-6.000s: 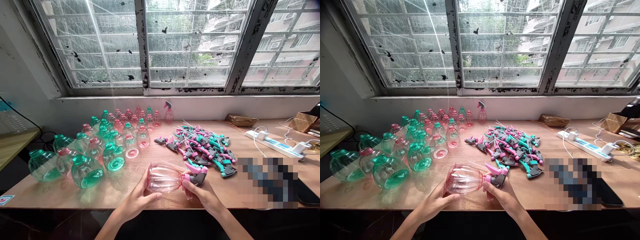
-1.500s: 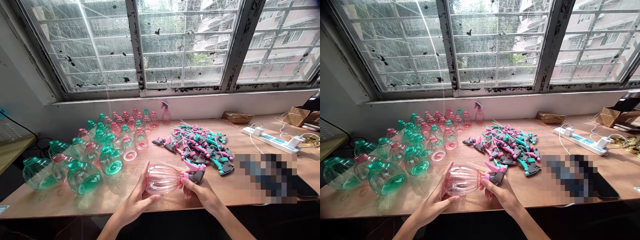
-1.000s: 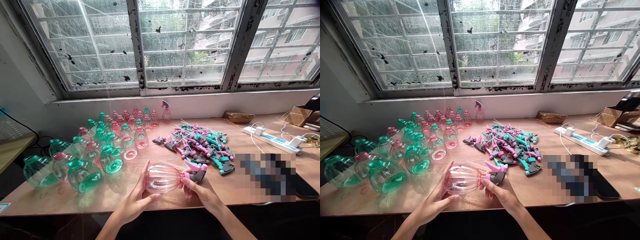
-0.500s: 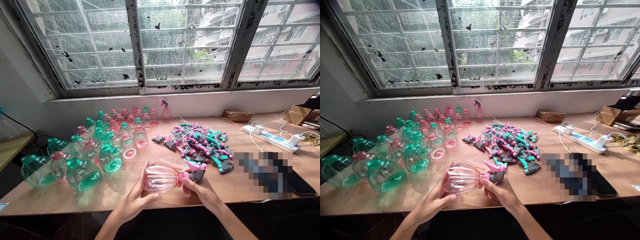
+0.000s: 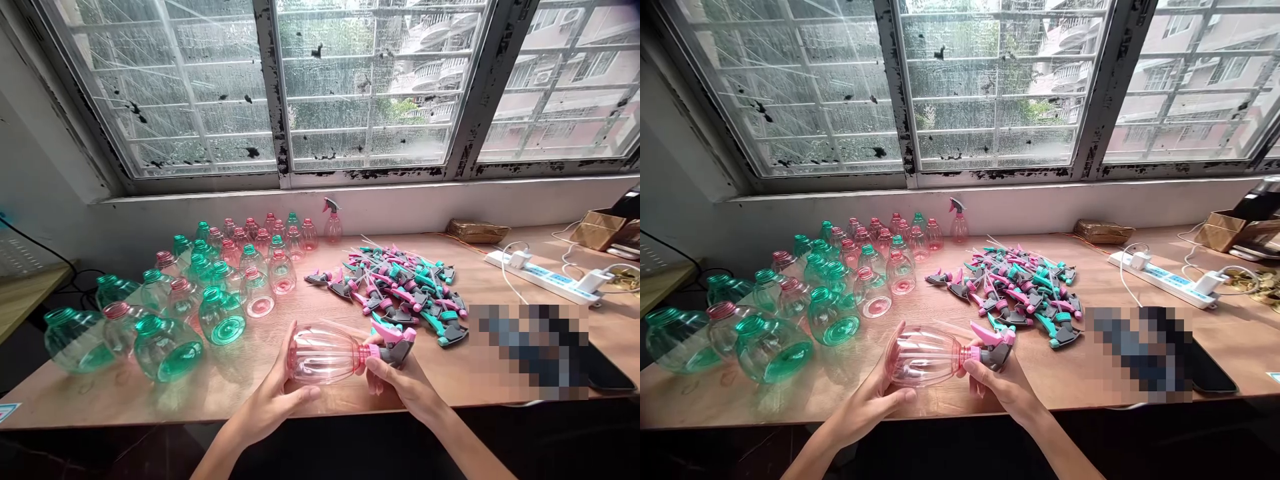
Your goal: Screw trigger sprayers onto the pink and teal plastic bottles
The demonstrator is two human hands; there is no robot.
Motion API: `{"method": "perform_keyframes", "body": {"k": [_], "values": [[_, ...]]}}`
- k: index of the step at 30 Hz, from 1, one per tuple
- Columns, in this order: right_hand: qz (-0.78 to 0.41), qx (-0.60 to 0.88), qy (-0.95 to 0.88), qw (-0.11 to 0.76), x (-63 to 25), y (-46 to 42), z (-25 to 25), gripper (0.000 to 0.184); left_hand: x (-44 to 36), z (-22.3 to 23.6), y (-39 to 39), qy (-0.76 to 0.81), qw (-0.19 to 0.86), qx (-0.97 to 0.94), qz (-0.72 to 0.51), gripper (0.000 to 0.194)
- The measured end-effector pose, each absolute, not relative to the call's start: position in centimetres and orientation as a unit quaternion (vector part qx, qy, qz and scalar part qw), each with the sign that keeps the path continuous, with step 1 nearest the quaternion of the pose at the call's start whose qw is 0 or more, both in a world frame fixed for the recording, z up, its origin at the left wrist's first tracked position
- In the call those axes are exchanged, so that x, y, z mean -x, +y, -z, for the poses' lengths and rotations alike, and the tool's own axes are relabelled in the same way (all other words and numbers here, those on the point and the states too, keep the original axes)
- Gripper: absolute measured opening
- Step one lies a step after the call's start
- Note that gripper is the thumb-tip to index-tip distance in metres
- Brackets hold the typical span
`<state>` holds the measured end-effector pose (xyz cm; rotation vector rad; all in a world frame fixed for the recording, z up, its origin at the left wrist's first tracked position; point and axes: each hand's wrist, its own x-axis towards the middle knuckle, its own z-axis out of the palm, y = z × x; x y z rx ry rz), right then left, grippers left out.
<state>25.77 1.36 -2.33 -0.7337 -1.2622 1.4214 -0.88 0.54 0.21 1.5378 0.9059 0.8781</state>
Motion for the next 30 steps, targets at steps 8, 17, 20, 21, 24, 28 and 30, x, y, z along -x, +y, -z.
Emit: {"method": "perform_keyframes", "body": {"k": [8, 17, 20, 21, 24, 28, 30], "values": [[-0.582, 0.317, -0.531, 0.527, -25.7, 1.2, 1.6, 0.035, 1.0, 0.0, 0.7, 0.394, 0.551, -0.642, -0.360, 0.108], [-0.589, 0.319, -0.534, 0.516, -25.8, 1.2, 1.6, 0.033, 1.0, 0.2, 0.8, 0.384, 0.546, -0.648, -0.367, 0.113], [-0.589, 0.319, -0.538, 0.512, -25.8, 1.0, 1.5, 0.034, 1.2, 0.5, 0.9, 0.384, 0.558, -0.636, -0.370, 0.105], [-0.587, 0.320, -0.538, 0.513, -25.8, 1.0, 1.5, 0.034, 1.1, 0.4, 0.8, 0.383, 0.563, -0.633, -0.369, 0.103], [-0.577, 0.328, -0.539, 0.519, -25.7, 1.0, 1.4, 0.036, 0.9, 0.0, 0.7, 0.388, 0.566, -0.631, -0.362, 0.102], [-0.570, 0.344, -0.536, 0.520, -25.8, 1.1, 1.6, 0.037, 0.7, -0.5, 0.7, 0.390, 0.568, -0.628, -0.362, 0.107], [-0.574, 0.341, -0.539, 0.514, -25.8, 1.2, 1.7, 0.037, 0.7, -0.4, 0.7, 0.387, 0.563, -0.633, -0.364, 0.110]]}}
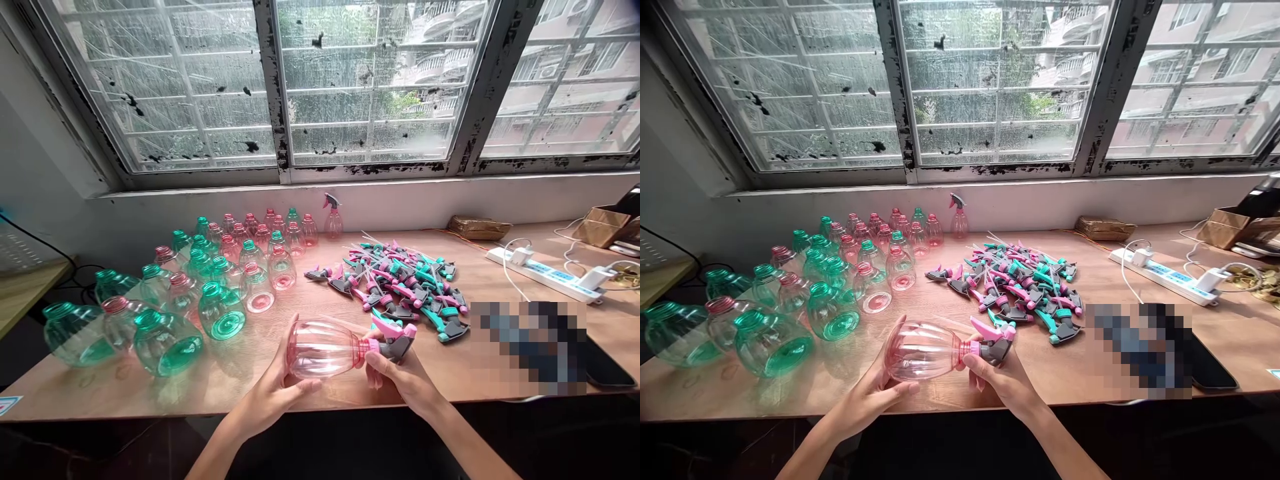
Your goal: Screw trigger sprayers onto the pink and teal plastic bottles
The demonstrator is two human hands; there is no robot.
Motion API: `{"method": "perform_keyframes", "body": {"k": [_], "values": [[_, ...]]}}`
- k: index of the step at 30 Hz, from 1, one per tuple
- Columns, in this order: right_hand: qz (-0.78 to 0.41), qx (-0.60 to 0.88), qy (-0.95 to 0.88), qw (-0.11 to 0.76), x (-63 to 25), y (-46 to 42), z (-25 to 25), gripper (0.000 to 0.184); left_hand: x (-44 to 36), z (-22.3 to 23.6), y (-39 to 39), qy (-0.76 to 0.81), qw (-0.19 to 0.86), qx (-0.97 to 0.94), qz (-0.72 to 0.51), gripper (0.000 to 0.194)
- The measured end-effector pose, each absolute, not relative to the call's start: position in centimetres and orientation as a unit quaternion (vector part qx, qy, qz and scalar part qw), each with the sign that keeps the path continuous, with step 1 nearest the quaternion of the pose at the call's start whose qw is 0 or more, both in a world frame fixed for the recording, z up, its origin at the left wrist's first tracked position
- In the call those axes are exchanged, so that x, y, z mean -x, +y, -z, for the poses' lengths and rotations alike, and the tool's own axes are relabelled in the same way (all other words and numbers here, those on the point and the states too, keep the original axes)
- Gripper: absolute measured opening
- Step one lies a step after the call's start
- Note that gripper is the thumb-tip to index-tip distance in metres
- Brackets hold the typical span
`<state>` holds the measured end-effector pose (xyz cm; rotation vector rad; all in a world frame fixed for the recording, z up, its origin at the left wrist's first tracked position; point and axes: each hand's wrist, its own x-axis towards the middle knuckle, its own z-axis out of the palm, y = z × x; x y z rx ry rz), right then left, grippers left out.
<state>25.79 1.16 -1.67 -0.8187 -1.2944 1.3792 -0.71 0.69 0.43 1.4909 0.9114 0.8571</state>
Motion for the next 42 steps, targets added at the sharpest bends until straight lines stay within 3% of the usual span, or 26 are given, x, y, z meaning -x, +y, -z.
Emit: {"method": "perform_keyframes", "body": {"k": [4, 9, 21, 28, 38, 42], "values": [[-0.581, 0.329, -0.546, 0.507, -25.8, 1.1, 1.8, 0.035, 1.1, 0.2, 0.8, 0.390, 0.545, -0.642, -0.373, 0.114], [-0.584, 0.331, -0.536, 0.511, -25.8, 1.1, 2.1, 0.034, 1.3, 0.5, 0.7, 0.401, 0.551, -0.633, -0.367, 0.100], [-0.582, 0.326, -0.545, 0.508, -25.8, 1.2, 2.1, 0.032, 0.9, 0.0, 0.7, 0.380, 0.542, -0.646, -0.380, 0.112], [-0.569, 0.345, -0.556, 0.498, -25.9, 1.2, 2.3, 0.037, 1.1, 0.0, 0.6, 0.393, 0.553, -0.642, -0.357, 0.102], [-0.543, 0.385, -0.577, 0.473, -26.0, 1.6, 3.1, 0.037, 0.8, 0.0, 0.5, 0.405, 0.527, -0.647, -0.374, 0.110], [-0.548, 0.383, -0.576, 0.471, -26.1, 1.6, 3.2, 0.040, 1.4, 0.8, 0.7, 0.414, 0.530, -0.643, -0.366, 0.097]]}}
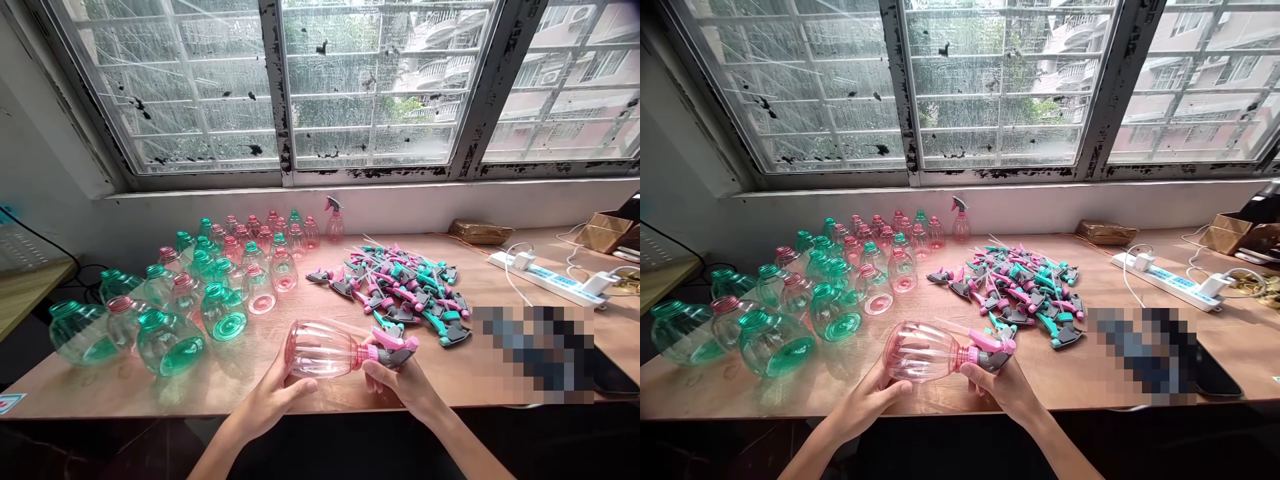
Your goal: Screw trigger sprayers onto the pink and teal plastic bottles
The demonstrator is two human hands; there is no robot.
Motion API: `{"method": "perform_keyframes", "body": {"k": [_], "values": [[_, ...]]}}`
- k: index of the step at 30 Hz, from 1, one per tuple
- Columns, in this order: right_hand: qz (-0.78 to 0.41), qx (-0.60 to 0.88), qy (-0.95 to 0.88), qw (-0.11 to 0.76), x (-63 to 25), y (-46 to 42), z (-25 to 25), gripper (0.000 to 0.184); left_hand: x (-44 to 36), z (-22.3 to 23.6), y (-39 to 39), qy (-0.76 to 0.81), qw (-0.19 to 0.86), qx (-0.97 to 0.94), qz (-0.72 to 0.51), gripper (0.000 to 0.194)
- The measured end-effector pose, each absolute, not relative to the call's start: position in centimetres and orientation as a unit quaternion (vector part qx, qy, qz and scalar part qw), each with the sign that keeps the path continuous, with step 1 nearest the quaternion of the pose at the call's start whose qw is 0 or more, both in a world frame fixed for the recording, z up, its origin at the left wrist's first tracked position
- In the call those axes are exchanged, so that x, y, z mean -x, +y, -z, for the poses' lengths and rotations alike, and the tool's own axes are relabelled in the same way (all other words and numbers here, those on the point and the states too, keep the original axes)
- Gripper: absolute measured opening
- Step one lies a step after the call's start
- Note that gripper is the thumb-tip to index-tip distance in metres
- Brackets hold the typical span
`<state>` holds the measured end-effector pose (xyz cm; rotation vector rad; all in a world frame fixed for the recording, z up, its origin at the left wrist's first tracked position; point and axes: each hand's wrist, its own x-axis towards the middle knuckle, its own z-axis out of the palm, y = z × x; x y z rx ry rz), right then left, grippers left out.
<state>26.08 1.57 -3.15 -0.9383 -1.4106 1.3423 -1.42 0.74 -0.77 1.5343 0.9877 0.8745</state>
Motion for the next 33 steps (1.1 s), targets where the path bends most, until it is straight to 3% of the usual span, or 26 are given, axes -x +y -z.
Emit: {"method": "perform_keyframes", "body": {"k": [3, 13, 19, 29, 33], "values": [[-0.555, 0.377, -0.569, 0.475, -26.1, 1.4, 2.8, 0.043, 1.4, 0.7, 0.8, 0.414, 0.533, -0.639, -0.369, 0.094], [-0.569, 0.370, -0.566, 0.468, -25.9, 1.2, 2.1, 0.041, 0.9, 0.3, 0.7, 0.397, 0.518, -0.654, -0.382, 0.111], [-0.563, 0.377, -0.568, 0.468, -26.0, 1.2, 2.3, 0.047, 1.1, 0.4, 0.8, 0.405, 0.536, -0.643, -0.368, 0.101], [-0.556, 0.370, -0.558, 0.493, -25.8, 1.2, 2.6, 0.047, 0.7, 0.0, 0.6, 0.390, 0.533, -0.648, -0.379, 0.109], [-0.559, 0.367, -0.560, 0.489, -25.9, 1.0, 2.3, 0.053, 0.9, 0.1, 0.8, 0.399, 0.539, -0.645, -0.367, 0.102]]}}
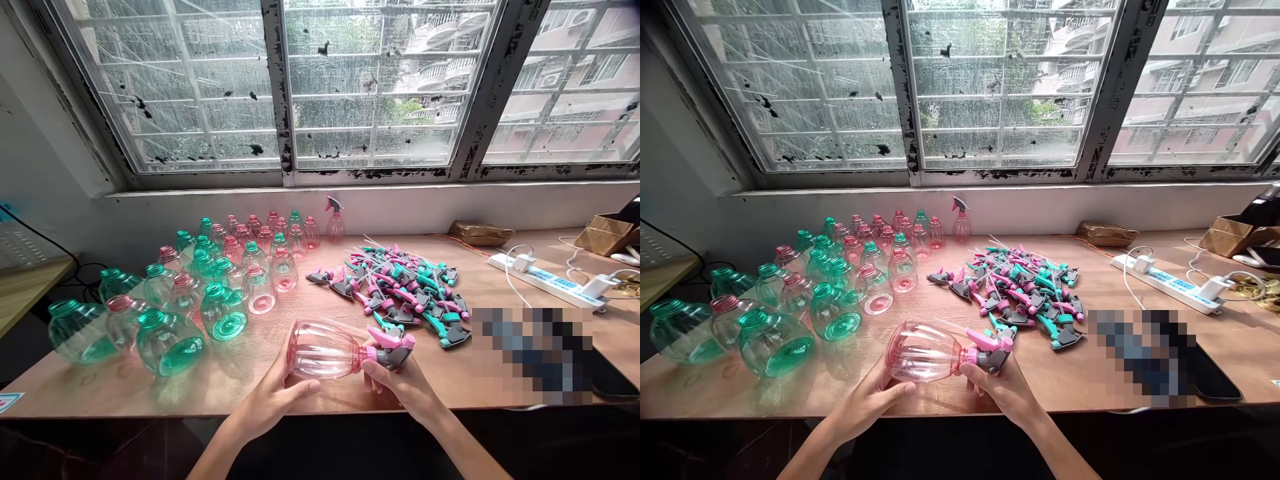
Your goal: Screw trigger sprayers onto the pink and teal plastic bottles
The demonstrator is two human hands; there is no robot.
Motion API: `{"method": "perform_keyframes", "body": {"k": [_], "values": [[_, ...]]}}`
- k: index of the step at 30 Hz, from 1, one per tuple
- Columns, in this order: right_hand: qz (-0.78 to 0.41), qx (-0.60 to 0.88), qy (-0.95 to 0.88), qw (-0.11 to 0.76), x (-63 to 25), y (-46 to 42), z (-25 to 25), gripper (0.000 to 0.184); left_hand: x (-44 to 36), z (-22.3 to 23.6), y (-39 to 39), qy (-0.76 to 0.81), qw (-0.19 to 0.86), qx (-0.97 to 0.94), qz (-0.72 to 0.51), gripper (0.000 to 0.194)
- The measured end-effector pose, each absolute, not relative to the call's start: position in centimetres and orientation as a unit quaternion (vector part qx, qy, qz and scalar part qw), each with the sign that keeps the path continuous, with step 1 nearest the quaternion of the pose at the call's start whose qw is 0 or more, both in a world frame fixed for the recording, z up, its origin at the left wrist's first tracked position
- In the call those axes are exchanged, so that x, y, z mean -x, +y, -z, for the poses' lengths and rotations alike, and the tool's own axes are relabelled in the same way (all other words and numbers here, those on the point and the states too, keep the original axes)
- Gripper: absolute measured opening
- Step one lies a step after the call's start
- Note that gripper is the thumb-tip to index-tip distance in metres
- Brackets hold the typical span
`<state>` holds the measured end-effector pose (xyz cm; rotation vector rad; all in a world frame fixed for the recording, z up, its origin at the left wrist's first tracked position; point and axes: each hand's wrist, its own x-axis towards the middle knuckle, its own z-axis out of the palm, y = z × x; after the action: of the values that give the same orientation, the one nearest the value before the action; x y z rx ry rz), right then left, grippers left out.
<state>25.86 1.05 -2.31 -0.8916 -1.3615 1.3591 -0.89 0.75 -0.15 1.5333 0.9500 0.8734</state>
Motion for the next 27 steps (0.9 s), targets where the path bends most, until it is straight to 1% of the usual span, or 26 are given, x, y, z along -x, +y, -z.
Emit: {"method": "perform_keyframes", "body": {"k": [2, 5, 7, 10, 14, 18, 20, 24, 27], "values": [[-0.558, 0.371, -0.560, 0.488, -25.9, 1.0, 2.4, 0.052, 1.0, 0.2, 0.9, 0.400, 0.546, -0.642, -0.361, 0.099], [-0.557, 0.366, -0.559, 0.493, -25.9, 1.1, 2.5, 0.037, 0.9, 0.3, 0.9, 0.404, 0.538, -0.646, -0.361, 0.104], [-0.563, 0.358, -0.550, 0.502, -25.9, 1.1, 2.6, 0.033, 0.8, 0.3, 0.9, 0.400, 0.528, -0.653, -0.368, 0.107], [-0.569, 0.352, -0.541, 0.509, -25.8, 1.1, 2.6, 0.033, 0.8, 0.4, 0.8, 0.391, 0.522, -0.656, -0.380, 0.110], [-0.554, 0.364, -0.560, 0.498, -25.8, 1.3, 2.6, 0.035, 1.1, 0.8, 0.7, 0.394, 0.541, -0.645, -0.367, 0.117], [-0.541, 0.386, -0.586, 0.465, -25.9, 1.5, 2.5, 0.040, 1.3, 1.0, 0.8, 0.386, 0.566, -0.629, -0.368, 0.109], [-0.542, 0.385, -0.585, 0.465, -26.0, 1.4, 2.4, 0.040, 1.1, 0.7, 0.8, 0.379, 0.571, -0.629, -0.367, 0.110], [-0.551, 0.368, -0.570, 0.486, -25.9, 1.2, 2.0, 0.037, 0.7, -0.1, 0.7, 0.382, 0.546, -0.647, -0.370, 0.112], [-0.551, 0.369, -0.573, 0.482, -25.9, 1.2, 2.0, 0.037, 0.6, -0.2, 0.6, 0.383, 0.524, -0.661, -0.376, 0.111]]}}
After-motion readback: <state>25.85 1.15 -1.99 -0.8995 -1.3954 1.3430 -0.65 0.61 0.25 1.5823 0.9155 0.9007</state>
